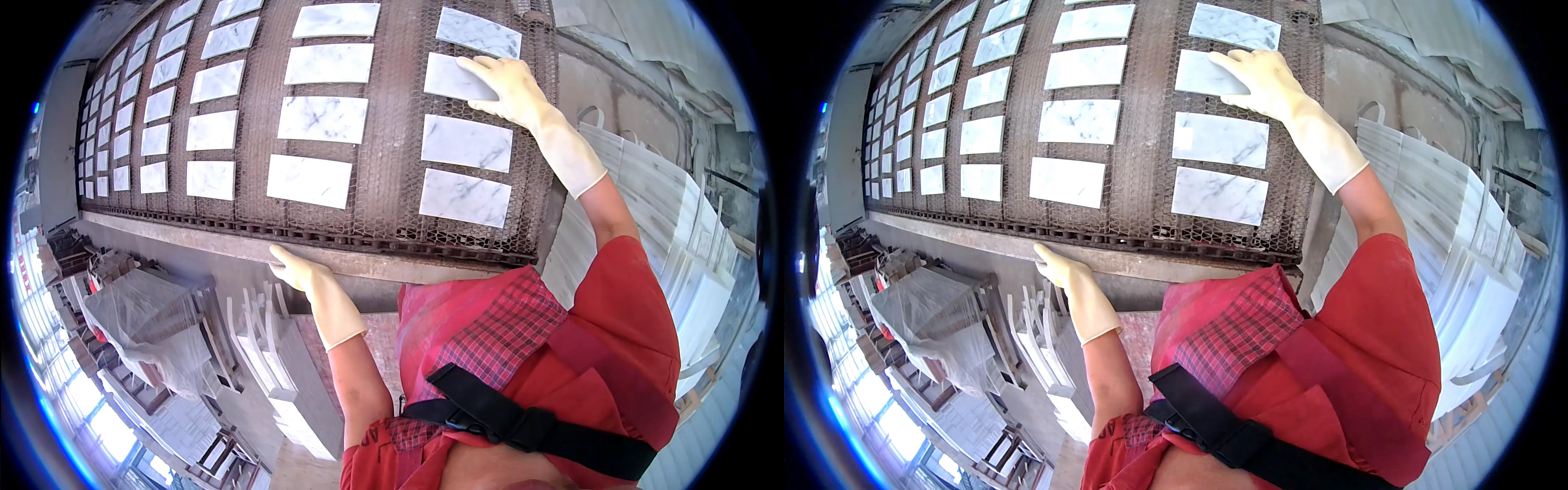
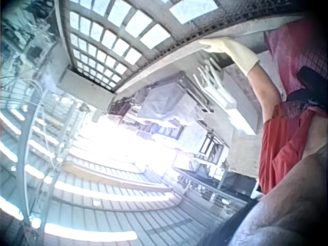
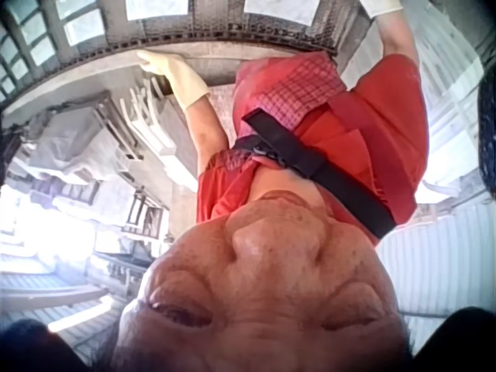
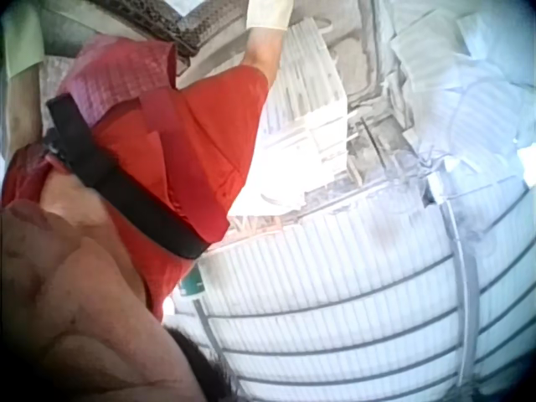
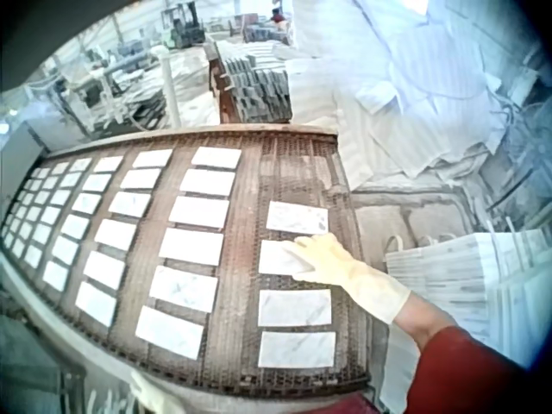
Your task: The person repeatedly picks up white rectangular tiles from a stack on the floor and places them onto a large metal mesh rack. The tiles are arranged in neat rows on the rack surface.
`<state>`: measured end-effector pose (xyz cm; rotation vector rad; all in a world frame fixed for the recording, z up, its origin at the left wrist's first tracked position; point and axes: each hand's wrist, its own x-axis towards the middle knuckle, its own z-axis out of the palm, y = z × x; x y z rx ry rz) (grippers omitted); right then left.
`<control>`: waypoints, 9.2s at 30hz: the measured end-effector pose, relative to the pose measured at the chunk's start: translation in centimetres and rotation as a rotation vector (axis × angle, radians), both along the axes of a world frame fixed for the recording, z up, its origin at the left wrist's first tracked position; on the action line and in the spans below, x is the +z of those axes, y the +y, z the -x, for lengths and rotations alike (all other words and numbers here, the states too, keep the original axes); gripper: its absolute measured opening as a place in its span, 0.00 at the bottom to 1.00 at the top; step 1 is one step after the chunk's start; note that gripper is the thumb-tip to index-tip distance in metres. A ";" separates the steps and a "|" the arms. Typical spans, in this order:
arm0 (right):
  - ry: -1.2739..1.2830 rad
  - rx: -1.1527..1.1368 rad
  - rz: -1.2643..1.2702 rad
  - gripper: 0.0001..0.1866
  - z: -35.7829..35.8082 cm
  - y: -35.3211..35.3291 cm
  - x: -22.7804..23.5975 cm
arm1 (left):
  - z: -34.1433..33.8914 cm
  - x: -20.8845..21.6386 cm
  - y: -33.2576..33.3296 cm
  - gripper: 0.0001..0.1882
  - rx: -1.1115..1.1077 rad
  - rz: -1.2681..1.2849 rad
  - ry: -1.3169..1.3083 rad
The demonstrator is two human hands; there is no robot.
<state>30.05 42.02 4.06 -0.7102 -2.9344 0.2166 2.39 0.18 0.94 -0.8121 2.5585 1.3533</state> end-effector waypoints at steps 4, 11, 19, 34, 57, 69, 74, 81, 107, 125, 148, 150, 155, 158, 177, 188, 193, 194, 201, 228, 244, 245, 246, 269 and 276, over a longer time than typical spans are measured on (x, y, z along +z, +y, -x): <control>0.034 -0.032 0.002 0.42 0.4 -0.9 0.9 | 0.0 0.2 0.3 0.49 0.006 -0.023 0.007; -0.077 0.049 0.104 0.42 -0.7 -7.8 2.9 | -0.9 1.8 1.4 0.48 0.033 -0.108 -0.015; -0.124 0.132 0.013 0.46 -1.3 -9.9 1.1 | -1.3 1.7 1.6 0.48 0.032 -0.063 -0.022; 0.017 0.120 -0.037 0.44 -0.8 -9.2 0.3 | -0.9 0.2 0.8 0.48 0.029 -0.075 0.008; -0.106 -0.201 -0.105 0.42 1.3 7.6 -1.5 | -1.8 1.1 1.0 0.47 0.028 -0.006 -0.023; -0.031 -0.101 -0.120 0.43 0.7 8.7 -1.9 | -1.5 0.6 0.8 0.47 0.013 0.016 -0.013; 0.012 -0.125 -0.020 0.40 1.1 7.3 0.1 | -1.4 0.3 0.3 0.48 0.018 0.012 -0.008; -0.125 -0.050 0.053 0.42 1.0 -0.2 0.6 | -0.9 -1.3 -0.2 0.48 0.040 -0.057 0.023; -0.175 0.004 0.045 0.36 -1.0 -9.3 1.2 | -2.1 -2.1 0.4 0.48 0.047 -0.194 0.041; -0.141 0.004 0.070 0.48 -1.7 -9.8 -1.5 | -2.9 -3.1 0.9 0.50 0.077 -0.273 0.073; -0.061 0.131 0.165 0.43 -3.6 -20.7 -1.6 | -2.9 -6.9 0.1 0.46 0.093 -0.358 0.225; -0.038 0.121 0.142 0.43 -3.1 -20.5 -2.6 | -3.3 -6.7 0.0 0.46 0.086 -0.388 0.223; -0.021 0.148 0.148 0.44 -3.1 -20.0 -3.1 | -3.7 -6.6 0.4 0.47 0.099 -0.391 0.234; 0.011 0.157 0.160 0.46 -2.8 -19.9 -3.1 | -3.7 -6.1 0.5 0.47 0.096 -0.435 0.228; 0.102 0.099 0.113 0.46 -1.7 -21.4 -1.6 | -7.3 -14.3 -14.6 0.26 0.202 -0.678 -0.004; 0.378 0.212 0.190 0.32 -1.6 -23.9 1.7 | -16.7 -19.7 -35.6 0.21 0.633 -0.436 -0.126; 0.406 0.420 0.283 0.30 6.9 -31.3 6.2 | -20.4 -22.8 -41.6 0.19 0.526 -0.125 -0.179; 0.397 0.453 0.300 0.30 8.6 -33.2 6.8 | -19.5 -21.4 -42.5 0.21 0.504 -0.101 -0.223; 0.182 0.838 0.438 0.34 21.0 -48.1 4.1 | -14.7 -23.3 -52.9 0.26 0.521 0.066 -0.219; -0.757 1.121 0.502 0.32 45.8 -76.5 -8.1 | 15.8 -18.5 -97.9 0.35 -0.146 0.929 -0.529; -0.781 1.059 0.563 0.32 44.6 -77.1 -9.3 | 13.7 -19.2 -92.7 0.61 0.257 0.667 -0.464; -0.778 1.055 0.572 0.32 44.4 -77.1 -9.3 | 14.5 -18.1 -92.7 0.62 0.246 0.621 -0.550; -0.774 1.057 0.582 0.32 44.3 -77.0 -9.3 | 14.8 -17.6 -92.9 0.62 0.241 0.607 -0.603; -0.402 0.227 1.744 0.69 26.4 -68.6 -7.6 | 1.7 -5.5 -47.5 0.68 0.010 -1.028 -0.209; -0.044 0.109 1.867 0.61 23.7 -57.9 5.3 | 1.4 4.1 -34.4 0.64 -0.162 -1.198 -0.212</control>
